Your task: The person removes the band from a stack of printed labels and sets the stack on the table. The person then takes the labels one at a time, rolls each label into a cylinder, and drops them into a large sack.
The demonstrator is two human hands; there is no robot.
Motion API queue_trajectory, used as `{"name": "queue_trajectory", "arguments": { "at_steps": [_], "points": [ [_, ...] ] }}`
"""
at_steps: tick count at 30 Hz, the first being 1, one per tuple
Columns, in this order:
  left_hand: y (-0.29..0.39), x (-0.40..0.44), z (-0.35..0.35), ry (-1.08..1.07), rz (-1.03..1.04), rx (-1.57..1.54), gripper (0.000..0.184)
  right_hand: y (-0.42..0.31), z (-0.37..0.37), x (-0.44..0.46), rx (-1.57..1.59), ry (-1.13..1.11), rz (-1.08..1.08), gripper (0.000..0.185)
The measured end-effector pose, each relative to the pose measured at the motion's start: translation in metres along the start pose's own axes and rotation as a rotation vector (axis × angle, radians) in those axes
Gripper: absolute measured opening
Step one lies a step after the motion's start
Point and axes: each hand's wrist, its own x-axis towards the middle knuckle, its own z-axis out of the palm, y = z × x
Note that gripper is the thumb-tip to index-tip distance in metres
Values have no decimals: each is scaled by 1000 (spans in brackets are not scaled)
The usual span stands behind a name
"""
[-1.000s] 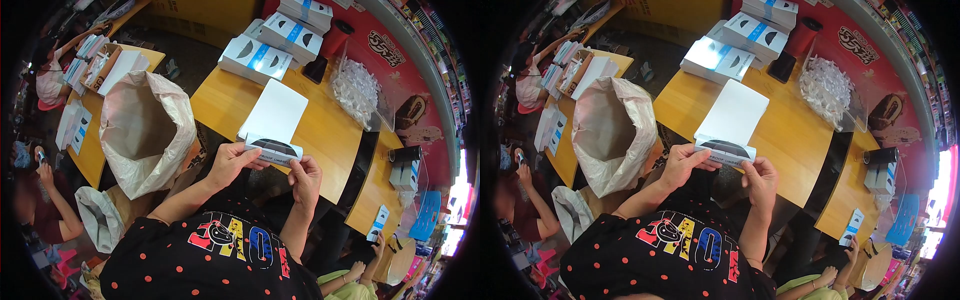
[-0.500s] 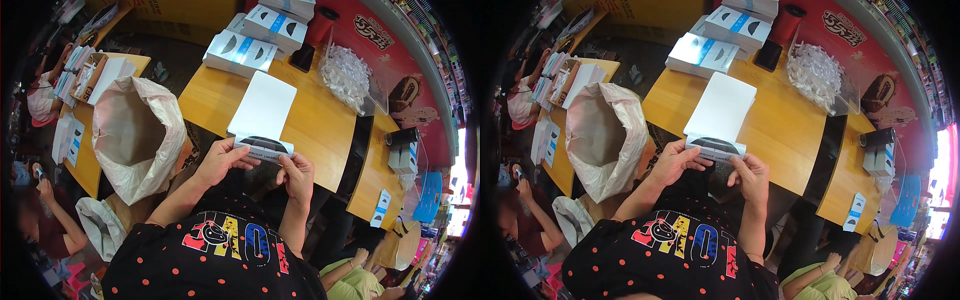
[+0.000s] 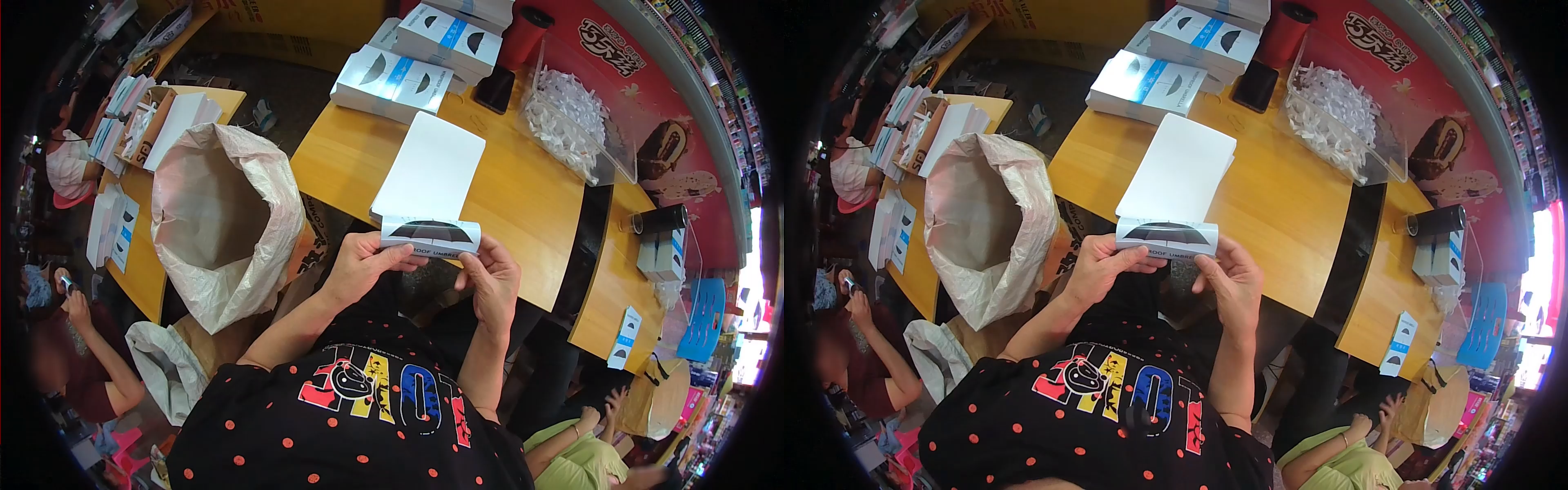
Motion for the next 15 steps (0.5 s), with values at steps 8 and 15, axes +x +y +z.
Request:
{"name": "queue_trajectory", "arguments": {
  "at_steps": [8, 15],
  "points": [
    [4, -4, 3, 74, 330, 471, 19, -11, -8, -3, -966, 56, -664, 26],
    [3, -6, 10, 111, 640, 900, 20, -19, -19, 6, -1185, -124, -918, 22]
  ]
}}
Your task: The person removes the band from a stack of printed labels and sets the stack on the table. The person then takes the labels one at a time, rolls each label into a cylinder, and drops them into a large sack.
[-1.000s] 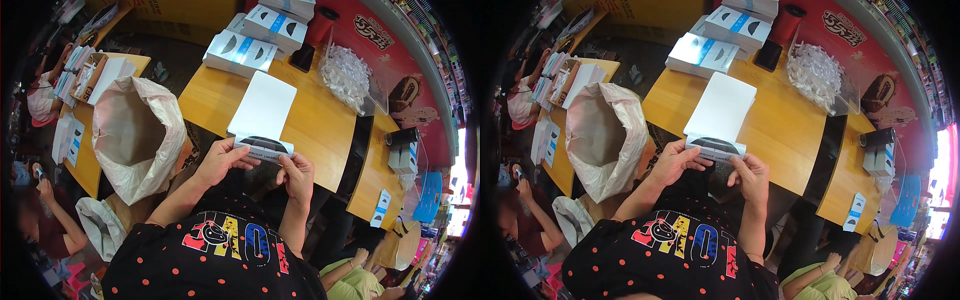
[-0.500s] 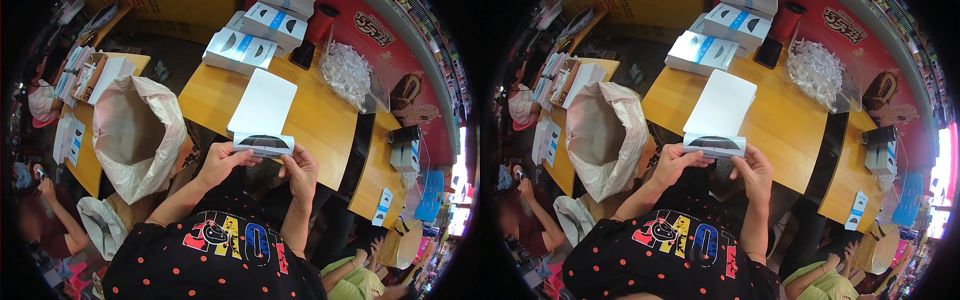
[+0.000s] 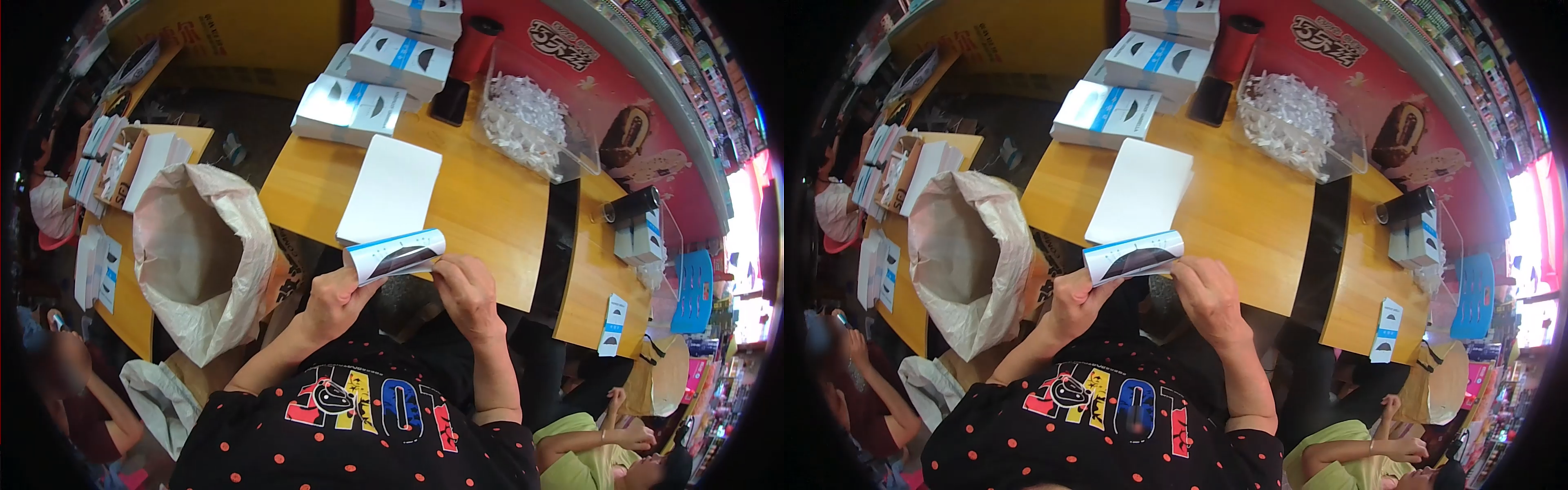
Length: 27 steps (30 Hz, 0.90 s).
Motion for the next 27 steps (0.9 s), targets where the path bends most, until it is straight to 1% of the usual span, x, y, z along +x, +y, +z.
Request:
{"name": "queue_trajectory", "arguments": {
  "at_steps": [2, 4, 8, 14, 19, 21, 23, 24, 26, 27],
  "points": [
    [0, 3, 3, 9, 36, 25, 19, 5, -2, 0, 22, -24, -74, 25],
    [0, 6, 3, -10, 38, 15, 19, 10, -4, 0, 13, -24, -92, 27],
    [8, 16, 8, -17, 1, -23, 20, 12, -7, 3, 1, 5, -72, 28],
    [18, 21, 12, 31, 48, -12, 21, 17, -3, 0, 10, 47, -43, 30],
    [19, 18, 12, 40, 33, -2, 17, 18, 2, -4, 36, 63, -24, 32],
    [20, 17, 12, 39, 30, -13, 16, 18, 2, -4, 52, 30, -5, 25],
    [24, 16, 10, -3, -49, 48, 15, 17, 0, -3, 41, 24, -3, 25],
    [24, 16, 10, -4, -50, 47, 15, 16, 0, -3, 35, 18, -6, 26],
    [22, 17, 12, 45, 51, 50, 16, 17, 2, -2, 49, 44, -4, 27],
    [21, 16, 13, 45, 46, 53, 16, 17, 3, -3, 61, 71, -4, 27]
  ]
}}
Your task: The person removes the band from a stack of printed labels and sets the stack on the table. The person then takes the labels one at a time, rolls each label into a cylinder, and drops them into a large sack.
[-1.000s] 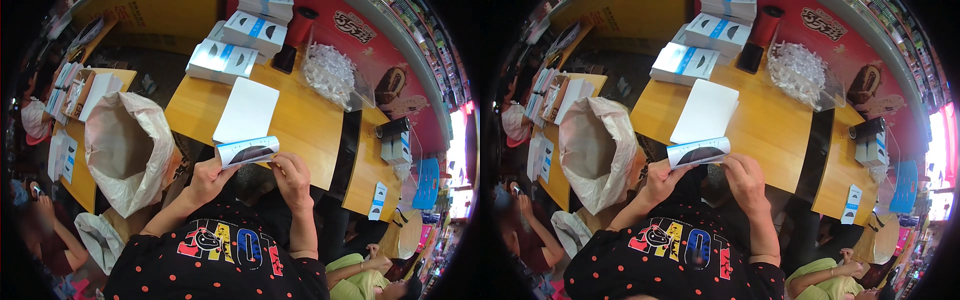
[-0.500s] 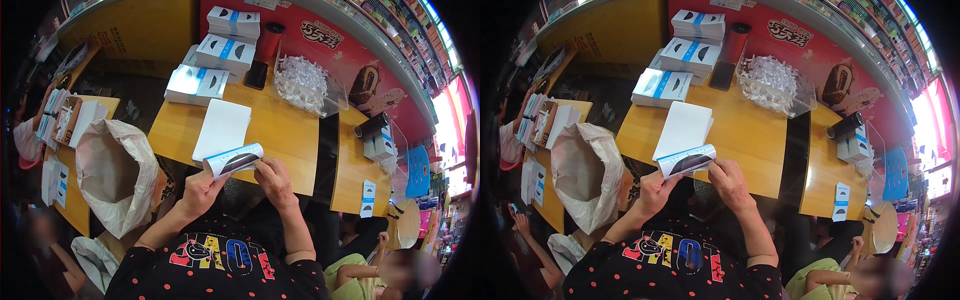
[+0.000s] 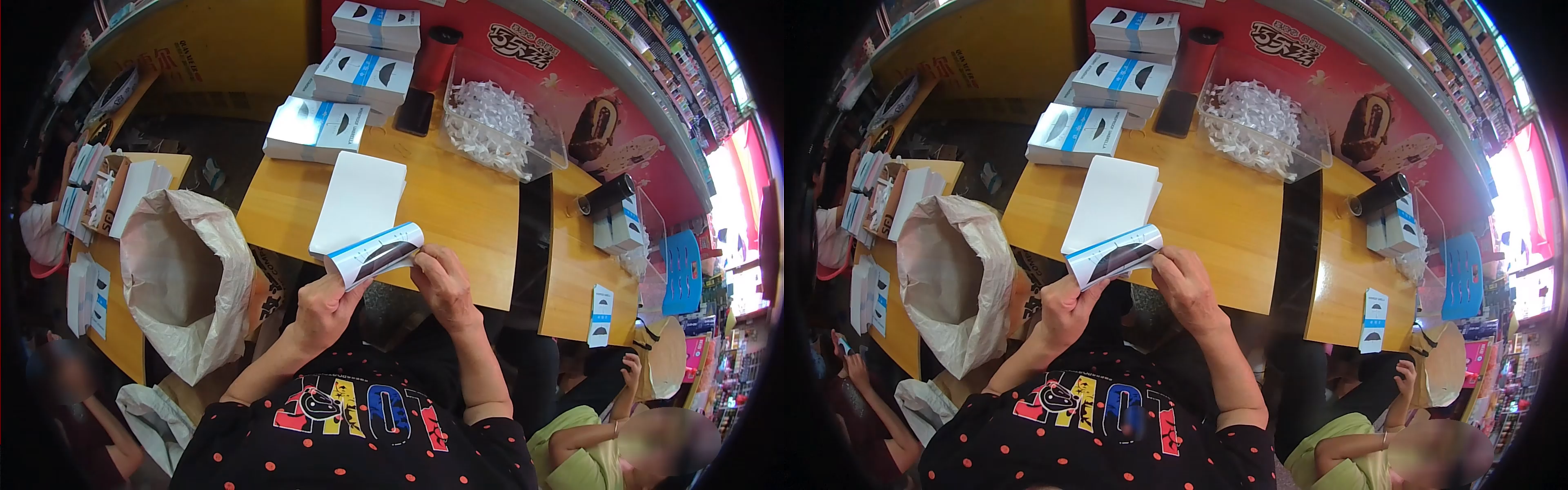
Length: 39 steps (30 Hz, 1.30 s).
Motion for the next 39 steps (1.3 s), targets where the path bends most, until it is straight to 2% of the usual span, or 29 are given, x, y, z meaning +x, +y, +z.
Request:
{"name": "queue_trajectory", "arguments": {
  "at_steps": [2, 13, 15, 22, 24, 26, 27, 30, 31, 33, 39],
  "points": [
    [-2, -1, 2, 27, 66, 23, 19, 3, 2, -3, 15, 12, -1, 27],
    [-2, -5, -1, 0, 101, 44, 24, 2, 4, -8, 58, -24, 90, 26],
    [-2, -5, -2, -4, 111, 66, 24, -3, 3, -2, 45, 70, 71, 24],
    [-2, -6, -3, -19, 138, 73, 23, 2, 6, -10, 55, 76, 66, 24],
    [-1, -5, -6, -10, 166, 82, 23, -3, -1, -8, 252, -19, 301, 24],
    [-3, -5, -9, 15, 125, 71, 14, 4, -9, -8, 507, -15, 419, 22],
    [-5, -5, -11, 14, 154, 91, 15, 7, -13, -10, 593, -13, 526, 15],
    [-9, -7, -14, -38, 222, 104, 17, 7, -24, -2, 581, -107, 688, 7],
    [-10, -7, -15, -40, 222, 101, 17, 7, -26, -1, 580, -106, 691, 7],
    [-11, -6, -18, -87, 296, 133, 18, 6, -28, 2, 558, -252, 727, 10],
    [-22, -12, -22, -136, 335, 129, 19, 3, -31, 10, 559, -404, 702, 13]
  ]
}}
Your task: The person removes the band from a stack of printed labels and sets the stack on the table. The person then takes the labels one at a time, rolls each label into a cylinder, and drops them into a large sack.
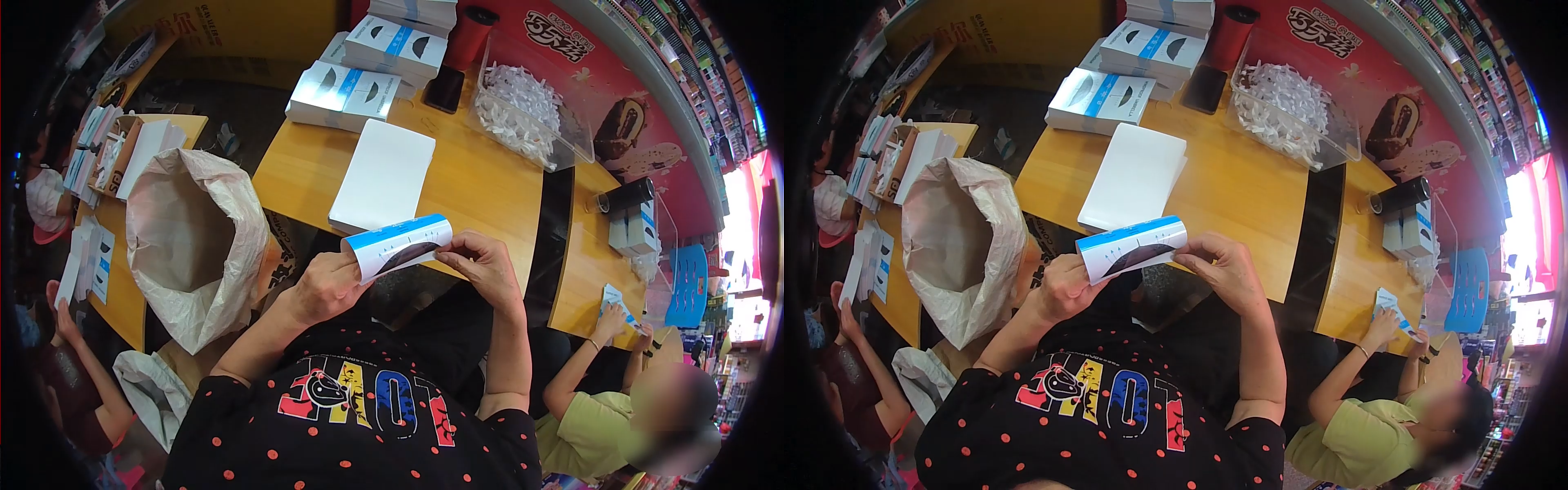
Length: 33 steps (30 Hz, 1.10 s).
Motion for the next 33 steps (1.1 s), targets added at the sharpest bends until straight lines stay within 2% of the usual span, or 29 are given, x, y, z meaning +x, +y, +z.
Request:
{"name": "queue_trajectory", "arguments": {
  "at_steps": [10, 12, 16, 19, 23, 25, 27, 29, 33],
  "points": [
    [-2, -5, -2, 21, -19, 15, 20, 1, 19, 2, -83, -9, 35, 15],
    [-7, -10, -3, -26, 10, -1, 33, 5, 22, 3, -65, 10, 66, 17],
    [-11, -12, -3, -25, 26, 1, 32, 7, 21, 0, -41, -17, 100, 16],
    [-10, -9, -5, 53, -12, 53, 21, 9, 20, -1, 84, 28, 114, 14],
    [-11, -10, -4, 28, -17, 38, 20, 7, 18, 0, 33, 153, -3, 11],
    [-10, -8, -3, 18, -18, 35, 19, -2, 23, -1, -237, 212, -332, 13],
    [-7, -4, -3, 56, -43, 34, 18, -2, 31, -1, -298, 236, -366, 19],
    [-3, 0, -2, 71, -64, 28, 18, 11, 38, 2, -537, 383, -602, 20],
    [0, 1, 4, 133, -86, -19, 18, 21, 44, 4, -507, 463, -644, 22]
  ]
}}
